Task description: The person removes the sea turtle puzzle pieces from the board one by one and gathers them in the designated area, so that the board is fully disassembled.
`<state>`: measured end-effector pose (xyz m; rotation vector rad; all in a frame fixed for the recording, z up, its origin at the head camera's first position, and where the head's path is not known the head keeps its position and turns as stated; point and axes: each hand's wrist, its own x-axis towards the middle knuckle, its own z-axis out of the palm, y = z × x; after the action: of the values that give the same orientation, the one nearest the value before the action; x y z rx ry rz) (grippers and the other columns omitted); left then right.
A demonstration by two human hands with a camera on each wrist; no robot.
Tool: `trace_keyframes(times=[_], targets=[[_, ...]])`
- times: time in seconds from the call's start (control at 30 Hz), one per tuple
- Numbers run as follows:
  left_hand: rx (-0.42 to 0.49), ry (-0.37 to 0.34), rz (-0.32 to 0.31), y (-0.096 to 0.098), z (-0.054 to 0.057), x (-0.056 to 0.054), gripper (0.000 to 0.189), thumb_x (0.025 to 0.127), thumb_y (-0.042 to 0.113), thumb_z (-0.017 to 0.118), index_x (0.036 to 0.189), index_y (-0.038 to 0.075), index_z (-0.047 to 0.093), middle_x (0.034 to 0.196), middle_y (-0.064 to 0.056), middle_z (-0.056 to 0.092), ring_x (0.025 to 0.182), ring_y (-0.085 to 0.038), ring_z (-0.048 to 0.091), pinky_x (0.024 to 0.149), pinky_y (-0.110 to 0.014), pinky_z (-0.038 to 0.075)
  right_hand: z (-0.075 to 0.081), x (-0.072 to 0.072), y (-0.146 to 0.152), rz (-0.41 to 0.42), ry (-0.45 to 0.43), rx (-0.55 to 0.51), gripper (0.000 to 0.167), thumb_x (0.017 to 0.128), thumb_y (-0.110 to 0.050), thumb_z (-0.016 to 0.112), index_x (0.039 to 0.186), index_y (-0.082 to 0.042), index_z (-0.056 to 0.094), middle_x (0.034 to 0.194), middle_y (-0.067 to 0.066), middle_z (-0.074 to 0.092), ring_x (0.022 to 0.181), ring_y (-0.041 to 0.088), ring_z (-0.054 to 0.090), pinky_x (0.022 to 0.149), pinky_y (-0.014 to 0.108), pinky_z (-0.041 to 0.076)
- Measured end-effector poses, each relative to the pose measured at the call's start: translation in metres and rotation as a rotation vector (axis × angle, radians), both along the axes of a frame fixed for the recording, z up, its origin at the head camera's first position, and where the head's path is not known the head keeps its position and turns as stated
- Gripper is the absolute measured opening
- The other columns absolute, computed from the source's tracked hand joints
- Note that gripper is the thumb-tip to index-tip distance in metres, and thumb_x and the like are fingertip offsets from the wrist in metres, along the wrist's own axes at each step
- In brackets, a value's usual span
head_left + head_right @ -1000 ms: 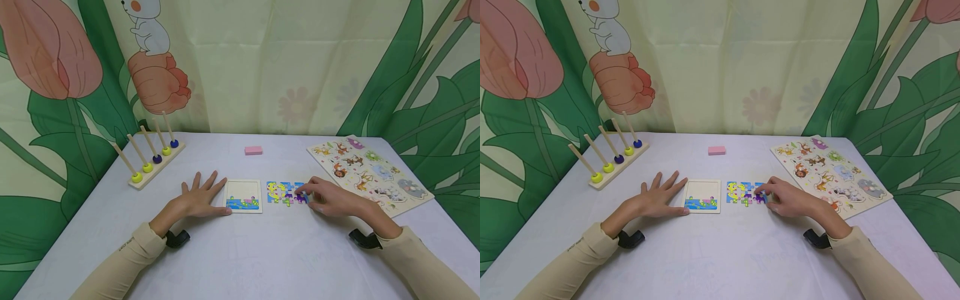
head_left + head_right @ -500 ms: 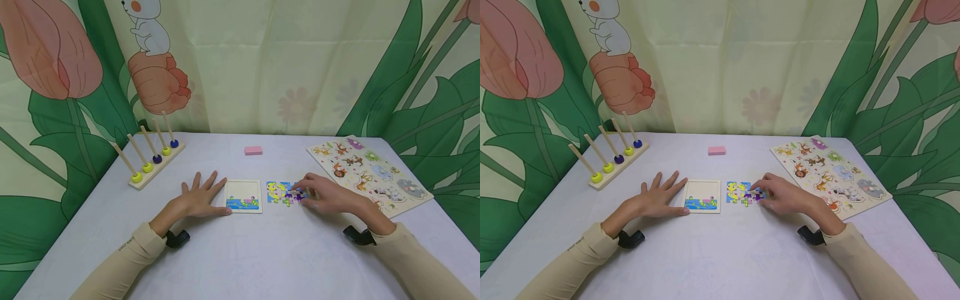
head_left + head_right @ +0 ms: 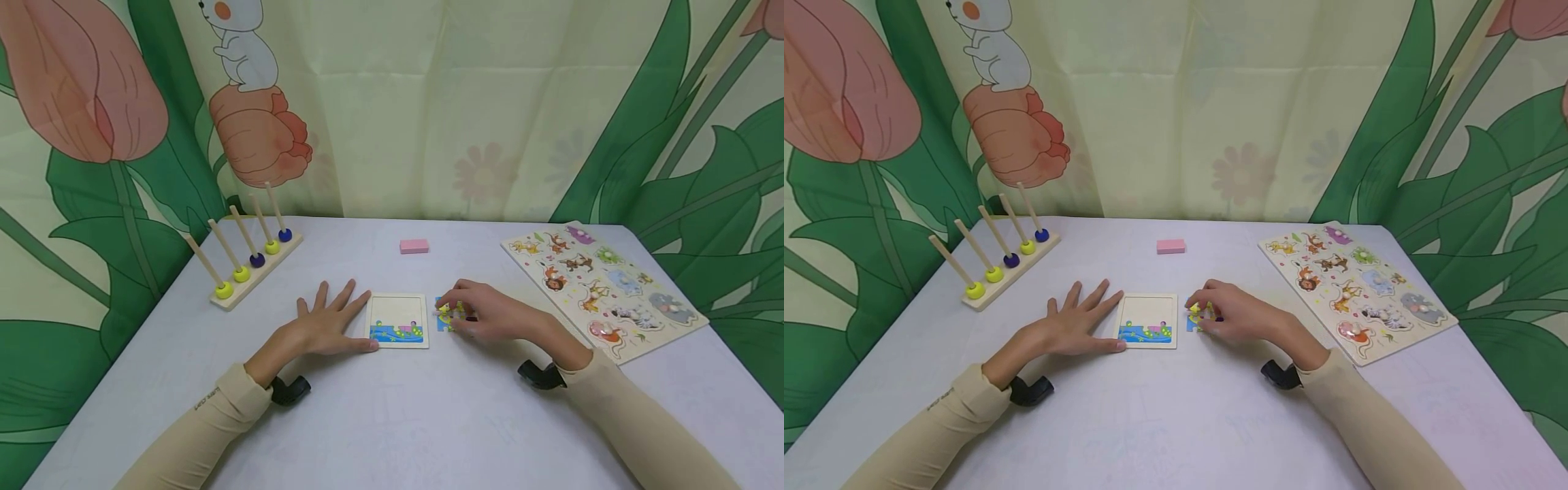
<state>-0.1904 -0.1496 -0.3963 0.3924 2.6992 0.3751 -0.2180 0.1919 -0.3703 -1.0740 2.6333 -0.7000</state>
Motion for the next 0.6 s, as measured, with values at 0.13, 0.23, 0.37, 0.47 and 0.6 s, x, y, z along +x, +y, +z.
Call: trace_keyframes(times=[0.13, 0.23, 0.37, 0.47, 0.6], targets=[[0.001, 0.000, -0.005, 0.001, 0.000, -0.001, 0.109, 0.085, 0.086, 0.060, 0.171, 0.038, 0.013, 0.182, -0.001, -0.008, 0.163, -0.054, -0.016, 0.118, -0.088, -0.002, -0.001, 0.000, -0.020, 0.025, -0.022, 0.020, 0.033, 0.097, -0.010, 0.070, 0.130, -0.015, 0.073, 0.108, 0.005, 0.065, 0.088, 0.017, 0.055, 0.078, 0.027, 0.047], [-0.008, -0.001, -0.002, 0.002, 0.001, -0.001, 0.109, 0.084, 0.086, 0.060, 0.170, 0.039, 0.014, 0.182, -0.002, -0.007, 0.163, -0.054, -0.015, 0.118, -0.087, -0.002, -0.002, 0.000, -0.033, 0.048, -0.027, 0.018, 0.032, 0.098, -0.011, 0.070, 0.129, -0.015, 0.073, 0.108, 0.005, 0.066, 0.087, 0.016, 0.056, 0.079, 0.026, 0.048], [-0.027, -0.001, 0.011, 0.003, -0.001, -0.002, 0.108, 0.084, 0.087, 0.059, 0.170, 0.041, 0.013, 0.181, 0.001, -0.008, 0.163, -0.053, -0.015, 0.119, -0.087, 0.000, -0.003, 0.001, -0.050, 0.065, -0.038, 0.014, 0.031, 0.099, -0.015, 0.071, 0.130, -0.014, 0.072, 0.108, 0.003, 0.066, 0.084, 0.014, 0.057, 0.077, 0.024, 0.049], [-0.035, 0.005, 0.011, 0.003, -0.002, -0.003, 0.109, 0.083, 0.088, 0.059, 0.170, 0.041, 0.013, 0.182, 0.001, -0.008, 0.163, -0.053, -0.014, 0.118, -0.088, 0.002, -0.004, 0.002, -0.063, 0.067, -0.039, 0.013, 0.030, 0.100, -0.017, 0.071, 0.130, -0.015, 0.072, 0.109, 0.003, 0.067, 0.084, 0.013, 0.056, 0.077, 0.024, 0.049], [-0.051, 0.003, 0.004, 0.002, -0.005, -0.006, 0.109, 0.083, 0.089, 0.058, 0.170, 0.042, 0.011, 0.181, 0.001, -0.009, 0.163, -0.054, -0.014, 0.118, -0.088, 0.002, -0.005, 0.001, -0.078, 0.085, -0.036, 0.009, 0.029, 0.100, -0.015, 0.070, 0.129, -0.014, 0.073, 0.110, 0.004, 0.067, 0.083, 0.011, 0.056, 0.078, 0.023, 0.050]])
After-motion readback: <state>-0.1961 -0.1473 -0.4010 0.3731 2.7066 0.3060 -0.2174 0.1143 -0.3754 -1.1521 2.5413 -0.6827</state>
